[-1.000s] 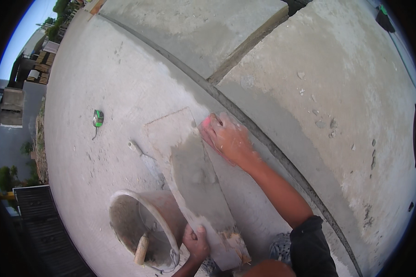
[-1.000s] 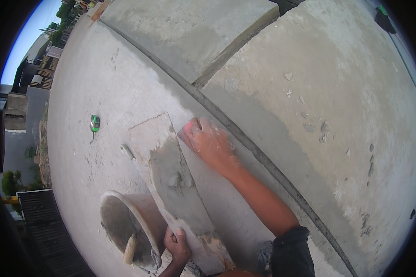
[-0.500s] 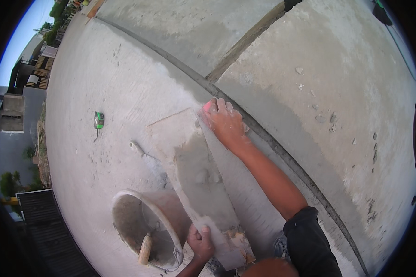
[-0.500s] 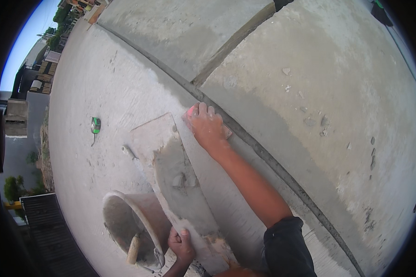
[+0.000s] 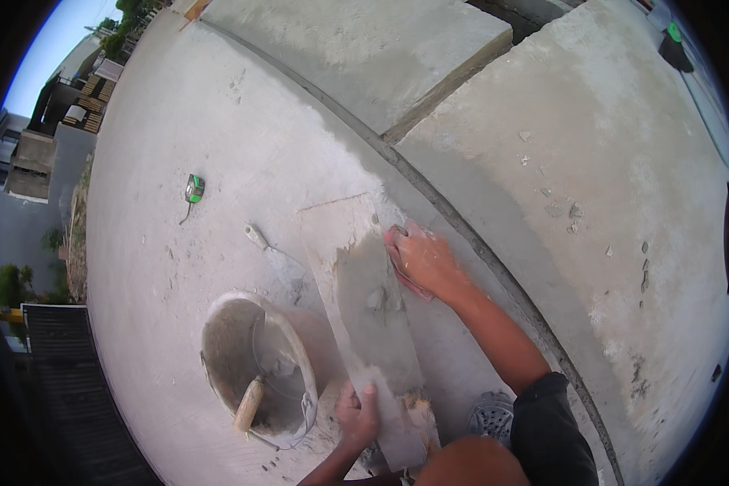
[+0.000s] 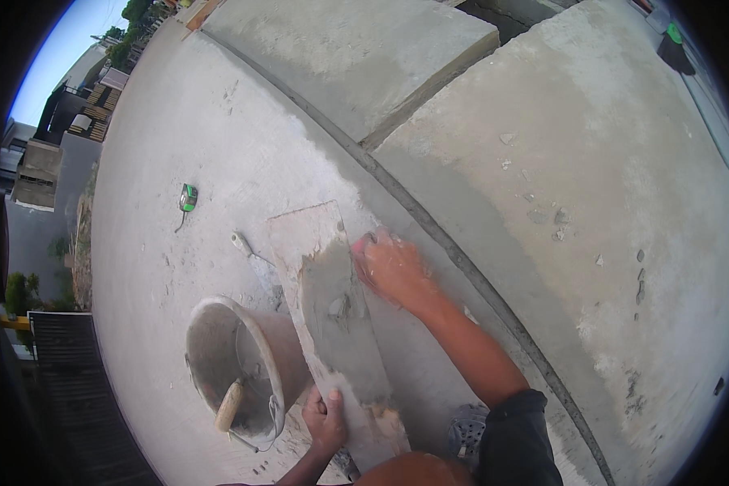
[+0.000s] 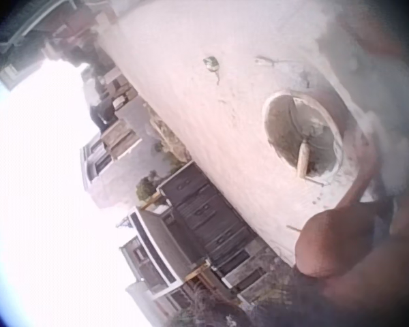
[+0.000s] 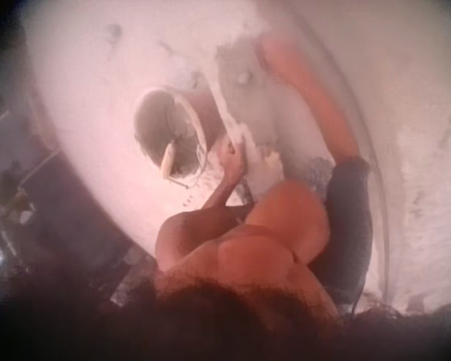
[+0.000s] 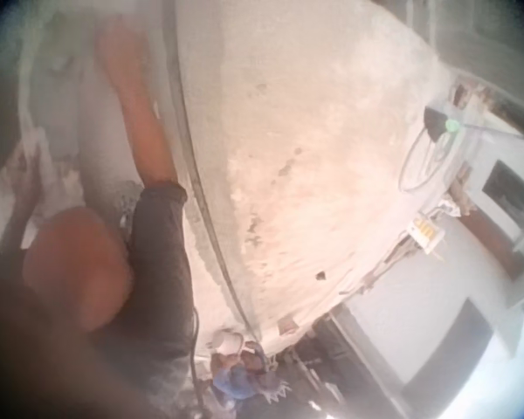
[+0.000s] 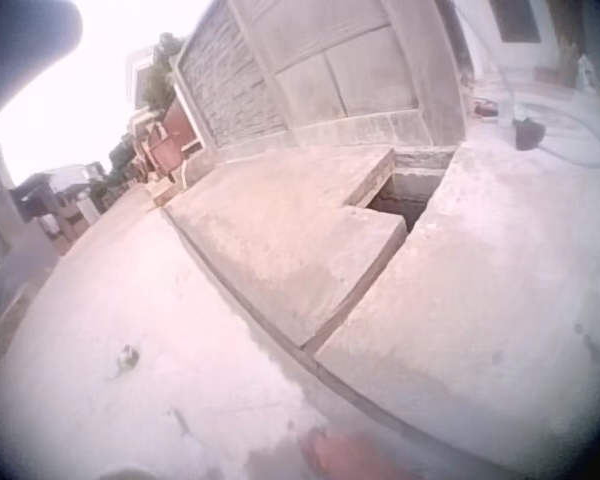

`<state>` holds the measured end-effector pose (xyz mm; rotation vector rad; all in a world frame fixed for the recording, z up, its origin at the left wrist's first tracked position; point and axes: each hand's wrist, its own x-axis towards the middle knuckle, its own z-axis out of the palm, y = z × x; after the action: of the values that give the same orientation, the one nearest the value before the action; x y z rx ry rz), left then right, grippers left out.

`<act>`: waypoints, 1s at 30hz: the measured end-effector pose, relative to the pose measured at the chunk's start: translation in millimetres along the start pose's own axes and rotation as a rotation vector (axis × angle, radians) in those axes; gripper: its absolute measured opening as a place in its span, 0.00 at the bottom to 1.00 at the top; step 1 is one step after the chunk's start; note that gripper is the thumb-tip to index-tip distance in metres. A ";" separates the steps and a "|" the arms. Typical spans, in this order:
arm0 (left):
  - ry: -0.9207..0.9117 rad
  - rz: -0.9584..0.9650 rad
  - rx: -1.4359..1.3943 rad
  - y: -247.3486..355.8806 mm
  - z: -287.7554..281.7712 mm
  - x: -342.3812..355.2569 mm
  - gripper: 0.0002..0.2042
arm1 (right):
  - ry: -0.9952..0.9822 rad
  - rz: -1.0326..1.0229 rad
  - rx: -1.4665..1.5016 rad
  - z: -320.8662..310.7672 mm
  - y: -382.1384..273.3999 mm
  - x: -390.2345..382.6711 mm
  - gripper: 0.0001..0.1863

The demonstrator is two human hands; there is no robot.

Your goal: The person uses a pink float and a wooden board to smooth a freshly poured concrete surface on a rooftop. They repeatedly rub the float along the wet concrete to level and finish the surface.

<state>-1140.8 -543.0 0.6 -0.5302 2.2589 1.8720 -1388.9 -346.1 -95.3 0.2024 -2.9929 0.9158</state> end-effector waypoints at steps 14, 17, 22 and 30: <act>-0.080 0.024 0.171 -31.4 -15.3 17.3 0.16 | 0.269 0.095 0.474 -77.6 -3.4 -159.7 0.20; -0.188 -0.057 0.045 -13.2 -5.8 19.9 0.18 | 0.384 -0.134 0.577 -102.5 -24.5 -155.5 0.19; -0.338 -0.134 -0.141 -12.6 -3.1 23.6 0.20 | 0.346 -0.418 0.399 -93.1 -27.7 -162.2 0.23; -0.337 -0.159 -0.069 -11.7 -8.6 11.3 0.22 | 0.130 -0.017 0.460 -119.4 12.3 -239.1 0.19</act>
<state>-1146.0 -555.2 -12.2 -0.3592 1.8877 1.8096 -1157.2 -240.3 -13.3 0.1597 -2.6163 1.5368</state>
